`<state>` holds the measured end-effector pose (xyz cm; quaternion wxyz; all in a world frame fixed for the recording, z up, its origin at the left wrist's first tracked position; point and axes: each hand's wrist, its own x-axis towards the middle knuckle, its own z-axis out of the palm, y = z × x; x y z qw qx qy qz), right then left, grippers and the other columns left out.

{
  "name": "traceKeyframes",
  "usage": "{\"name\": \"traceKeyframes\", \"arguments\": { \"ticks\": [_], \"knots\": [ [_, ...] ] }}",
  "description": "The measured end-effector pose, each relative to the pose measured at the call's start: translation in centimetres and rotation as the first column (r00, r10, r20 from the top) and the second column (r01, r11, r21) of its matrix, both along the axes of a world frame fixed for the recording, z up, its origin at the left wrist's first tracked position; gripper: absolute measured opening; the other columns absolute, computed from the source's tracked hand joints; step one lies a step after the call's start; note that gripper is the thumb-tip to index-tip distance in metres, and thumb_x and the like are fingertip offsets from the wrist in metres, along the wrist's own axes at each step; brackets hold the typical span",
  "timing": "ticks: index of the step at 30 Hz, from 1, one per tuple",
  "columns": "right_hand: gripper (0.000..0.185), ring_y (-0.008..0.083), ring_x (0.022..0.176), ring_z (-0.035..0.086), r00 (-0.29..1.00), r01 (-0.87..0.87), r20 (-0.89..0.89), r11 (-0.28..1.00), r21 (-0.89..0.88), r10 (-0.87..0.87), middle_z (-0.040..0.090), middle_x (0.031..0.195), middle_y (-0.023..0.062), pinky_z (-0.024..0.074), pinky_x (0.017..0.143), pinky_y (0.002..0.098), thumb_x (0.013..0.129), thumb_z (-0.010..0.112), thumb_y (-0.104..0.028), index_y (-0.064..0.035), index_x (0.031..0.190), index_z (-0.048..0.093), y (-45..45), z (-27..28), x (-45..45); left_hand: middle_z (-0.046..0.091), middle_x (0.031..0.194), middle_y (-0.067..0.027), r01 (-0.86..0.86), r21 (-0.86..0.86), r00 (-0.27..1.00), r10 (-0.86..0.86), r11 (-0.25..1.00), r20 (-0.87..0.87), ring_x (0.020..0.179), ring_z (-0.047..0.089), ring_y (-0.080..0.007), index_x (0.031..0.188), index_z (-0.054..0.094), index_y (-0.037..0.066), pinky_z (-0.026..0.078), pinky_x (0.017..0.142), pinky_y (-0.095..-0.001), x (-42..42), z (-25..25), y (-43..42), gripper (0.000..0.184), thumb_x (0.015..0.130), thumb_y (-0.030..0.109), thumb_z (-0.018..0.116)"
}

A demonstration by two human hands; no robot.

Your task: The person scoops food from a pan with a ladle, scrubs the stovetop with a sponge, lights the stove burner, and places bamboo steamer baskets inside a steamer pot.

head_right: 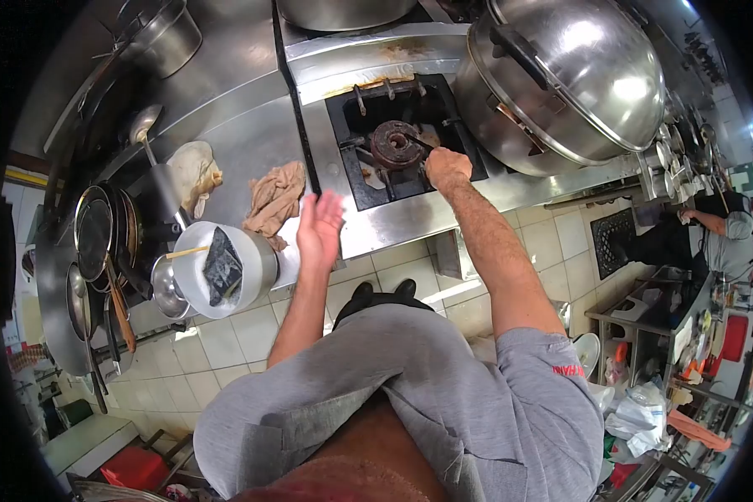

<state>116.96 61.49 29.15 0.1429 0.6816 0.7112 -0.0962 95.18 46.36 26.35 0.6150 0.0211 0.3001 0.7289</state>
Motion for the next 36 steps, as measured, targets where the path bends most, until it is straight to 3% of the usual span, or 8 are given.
{"name": "traceKeyframes", "arguments": {
  "ticks": [4, 9, 17, 20, 22, 25, 29, 36],
  "knots": [
    [0.034, 0.0270, 0.094, 0.059, 1.000, 0.007, 0.006, 1.000, 0.000, -0.007, 0.061, 0.101, 0.0121, 0.0475, 0.079, 0.0364, 0.084, 0.048, -0.033, -0.0037, 0.098, 0.058, -0.4, 0.7, -0.5, 0.040, 0.121, -0.0100, -0.456, -0.066, 0.879, 0.438, 0.887, -0.186, 0.107, 0.045, -0.0217, 0.125, 0.030, 0.004, 0.039, 0.083, -0.0395, -3.3, -3.2, 3.7, 0.053, 0.084, 0.027, 0.055],
    [0.035, 0.0263, 0.094, 0.059, 0.999, 0.030, 0.014, 0.997, 0.073, -0.032, 0.061, 0.102, 0.0108, 0.0471, 0.080, 0.0356, 0.084, 0.049, -0.034, -0.0036, 0.102, 0.056, -0.5, 1.0, -0.9, 0.031, 0.126, -0.0102, -0.630, -0.053, 0.760, 0.602, 0.775, -0.245, 0.111, 0.039, -0.0211, 0.130, 0.023, 0.007, 0.039, 0.081, -0.0379, -4.4, -2.1, 6.5, 0.062, 0.081, 0.023, 0.058],
    [0.034, 0.0261, 0.096, 0.058, 1.000, 0.007, 0.002, 1.000, 0.007, -0.007, 0.060, 0.103, 0.0124, 0.0477, 0.080, 0.0348, 0.084, 0.048, -0.032, -0.0021, 0.097, 0.060, 0.3, 0.1, -0.8, 0.054, 0.086, -0.0031, 0.180, -0.019, 0.827, -0.162, 0.983, -0.538, 0.075, 0.053, -0.0114, 0.110, 0.046, 0.003, 0.042, 0.065, -0.0236, 1.8, -3.2, -1.0, 0.033, 0.082, 0.015, 0.057],
    [0.034, 0.0271, 0.094, 0.059, 1.000, -0.019, -0.006, 1.000, 0.016, 0.019, 0.061, 0.099, 0.0131, 0.0473, 0.079, 0.0367, 0.085, 0.046, -0.034, -0.0032, 0.096, 0.057, -0.3, 0.5, -0.6, 0.055, 0.083, -0.0020, 0.470, -0.141, 0.710, -0.468, 0.871, -0.526, 0.072, 0.052, -0.0096, 0.108, 0.049, 0.002, 0.041, 0.064, -0.0210, 2.8, -2.8, -4.1, 0.030, 0.082, 0.017, 0.057],
    [0.035, 0.0283, 0.091, 0.060, 0.999, -0.048, -0.003, 0.998, 0.039, 0.048, 0.062, 0.094, 0.0134, 0.0470, 0.078, 0.0386, 0.085, 0.045, -0.036, -0.0047, 0.097, 0.054, -0.6, 0.5, -0.5, 0.056, 0.087, -0.0034, 0.777, -0.219, 0.378, -0.716, 0.590, -0.587, 0.071, 0.054, -0.0101, 0.111, 0.047, 0.000, 0.044, 0.064, -0.0212, 3.2, -3.7, -5.4, 0.036, 0.082, 0.019, 0.058],
    [0.036, 0.0286, 0.091, 0.059, 0.999, -0.039, 0.006, 0.992, 0.119, 0.039, 0.061, 0.095, 0.0135, 0.0468, 0.078, 0.0385, 0.085, 0.046, -0.037, -0.0046, 0.100, 0.052, -0.7, 0.7, -0.8, 0.057, 0.088, -0.0037, 0.800, -0.434, 0.193, -0.863, 0.414, -0.467, 0.073, 0.055, -0.0104, 0.114, 0.047, 0.001, 0.044, 0.065, -0.0221, 4.5, -7.0, -5.8, 0.040, 0.082, 0.022, 0.059],
    [0.037, 0.0263, 0.095, 0.058, 0.999, -0.030, 0.040, 0.997, 0.064, 0.027, 0.060, 0.101, 0.0131, 0.0472, 0.079, 0.0364, 0.085, 0.047, -0.035, -0.0035, 0.104, 0.052, -0.3, 1.1, -1.4, 0.055, 0.092, -0.0063, 0.610, -0.517, 0.674, -0.736, 0.601, -0.061, 0.081, 0.056, -0.0156, 0.107, 0.049, 0.001, 0.046, 0.065, -0.0250, 7.0, -12.0, -4.8, 0.032, 0.084, 0.023, 0.055],
    [0.037, 0.0264, 0.095, 0.058, 0.996, -0.091, 0.015, 0.996, 0.015, 0.091, 0.060, 0.101, 0.0117, 0.0465, 0.080, 0.0369, 0.085, 0.046, -0.036, -0.0036, 0.103, 0.054, -0.7, 2.2, -1.7, 0.056, 0.100, -0.0092, 0.488, -0.376, 0.853, -0.522, 0.788, 0.012, 0.092, 0.054, -0.0209, 0.106, 0.051, 0.001, 0.046, 0.073, -0.0294, 9.9, -22.6, -4.1, 0.024, 0.086, 0.016, 0.049]
  ]
}}
